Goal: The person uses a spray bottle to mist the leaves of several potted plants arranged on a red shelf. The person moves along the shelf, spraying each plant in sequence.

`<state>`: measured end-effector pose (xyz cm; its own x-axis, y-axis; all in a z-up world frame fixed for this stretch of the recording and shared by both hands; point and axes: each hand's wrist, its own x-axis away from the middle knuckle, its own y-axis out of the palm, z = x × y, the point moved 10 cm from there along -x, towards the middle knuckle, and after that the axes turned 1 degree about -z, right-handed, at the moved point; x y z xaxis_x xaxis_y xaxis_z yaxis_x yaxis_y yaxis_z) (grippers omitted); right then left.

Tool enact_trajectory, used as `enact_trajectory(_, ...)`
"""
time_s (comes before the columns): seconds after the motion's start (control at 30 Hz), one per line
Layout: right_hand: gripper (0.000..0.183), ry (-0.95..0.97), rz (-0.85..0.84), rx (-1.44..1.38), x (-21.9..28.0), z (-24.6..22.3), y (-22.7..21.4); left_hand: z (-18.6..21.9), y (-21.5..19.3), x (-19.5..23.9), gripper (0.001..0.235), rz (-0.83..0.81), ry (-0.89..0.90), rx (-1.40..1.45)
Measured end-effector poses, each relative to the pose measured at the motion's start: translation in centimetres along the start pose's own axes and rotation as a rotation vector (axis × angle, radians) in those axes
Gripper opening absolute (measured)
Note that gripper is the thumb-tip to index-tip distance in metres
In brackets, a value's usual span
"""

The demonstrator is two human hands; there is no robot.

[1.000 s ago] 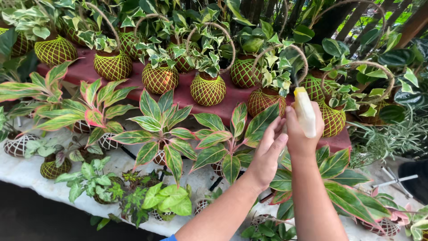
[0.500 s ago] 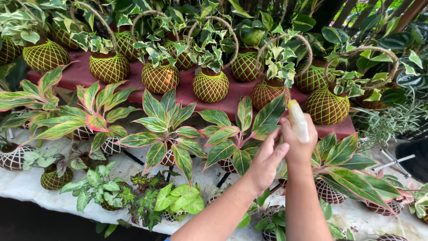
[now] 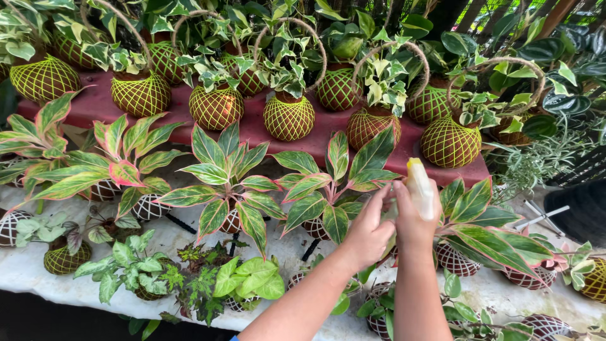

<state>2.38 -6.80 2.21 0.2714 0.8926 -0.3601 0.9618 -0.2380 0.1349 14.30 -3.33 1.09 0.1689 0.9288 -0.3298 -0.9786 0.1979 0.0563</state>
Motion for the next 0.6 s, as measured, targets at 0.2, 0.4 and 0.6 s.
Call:
enact_trajectory(0.2, 0.075, 0.052, -0.253, 0.076, 1.1, -2.0, 2.0, 0.5, -1.0, -2.0, 0.085, 0.009, 0.009, -0.27)
enact_trajectory(0.4, 0.103, -0.073, -0.567, 0.165, 1.4, -3.5, 4.1, 3.2, -3.6, -3.2, 0.061, 0.397, 0.069, -0.44)
enact_trajectory(0.6, 0.096, 0.022, -0.48, 0.129, 1.7, 1.0, 3.6, 3.0, -6.8, -7.4, 0.043, 0.486, 0.033, -0.244)
